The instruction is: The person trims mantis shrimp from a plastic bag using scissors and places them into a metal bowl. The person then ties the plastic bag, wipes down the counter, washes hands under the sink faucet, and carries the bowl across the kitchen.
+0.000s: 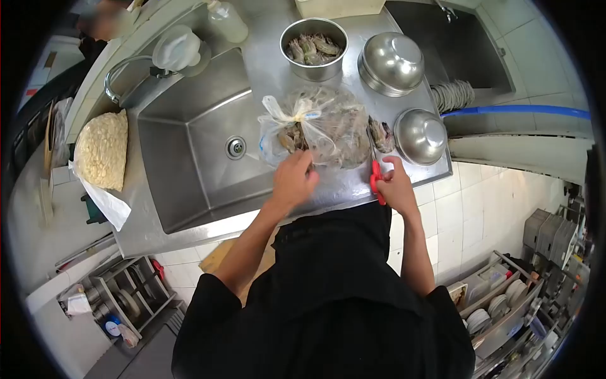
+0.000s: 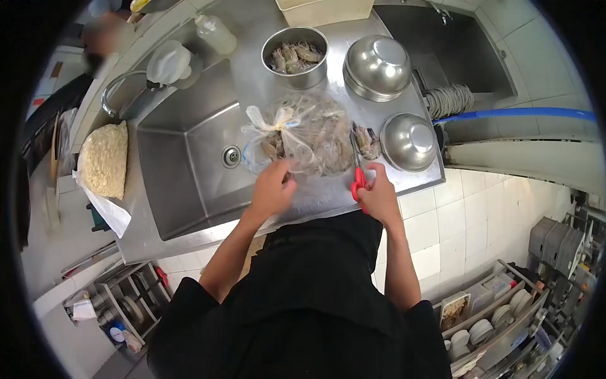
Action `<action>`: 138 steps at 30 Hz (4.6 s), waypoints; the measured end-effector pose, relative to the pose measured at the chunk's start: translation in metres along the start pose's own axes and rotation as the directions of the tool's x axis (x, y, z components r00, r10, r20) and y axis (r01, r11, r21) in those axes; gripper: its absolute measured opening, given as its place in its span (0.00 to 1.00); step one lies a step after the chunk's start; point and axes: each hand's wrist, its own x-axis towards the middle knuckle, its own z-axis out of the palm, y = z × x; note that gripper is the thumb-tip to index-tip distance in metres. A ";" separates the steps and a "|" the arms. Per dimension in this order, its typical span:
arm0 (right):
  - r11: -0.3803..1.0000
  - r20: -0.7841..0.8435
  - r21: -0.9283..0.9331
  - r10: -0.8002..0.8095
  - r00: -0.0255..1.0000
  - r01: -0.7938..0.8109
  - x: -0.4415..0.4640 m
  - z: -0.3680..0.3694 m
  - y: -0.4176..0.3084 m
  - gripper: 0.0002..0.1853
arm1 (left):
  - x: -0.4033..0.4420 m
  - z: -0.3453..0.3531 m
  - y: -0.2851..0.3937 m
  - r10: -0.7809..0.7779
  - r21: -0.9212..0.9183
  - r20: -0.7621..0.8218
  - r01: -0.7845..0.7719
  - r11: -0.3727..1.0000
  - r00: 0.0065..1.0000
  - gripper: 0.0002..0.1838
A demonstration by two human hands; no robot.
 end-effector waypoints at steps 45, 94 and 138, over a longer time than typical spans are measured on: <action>0.554 0.096 0.831 -0.046 0.994 -0.054 0.011 0.004 -0.047 0.23 | 0.123 -0.067 -0.002 0.568 0.430 0.032 -0.524 0.735 0.823 0.26; 0.561 0.260 0.816 -0.139 0.956 -0.141 -0.025 0.022 -0.039 0.31 | 0.042 -0.046 0.035 0.140 -0.740 -0.290 -0.314 0.595 0.947 0.17; 0.499 0.272 0.848 -0.126 0.954 -0.175 -0.051 0.009 -0.006 0.22 | 0.061 -0.041 0.042 0.339 -0.542 -0.162 -0.371 0.754 0.927 0.18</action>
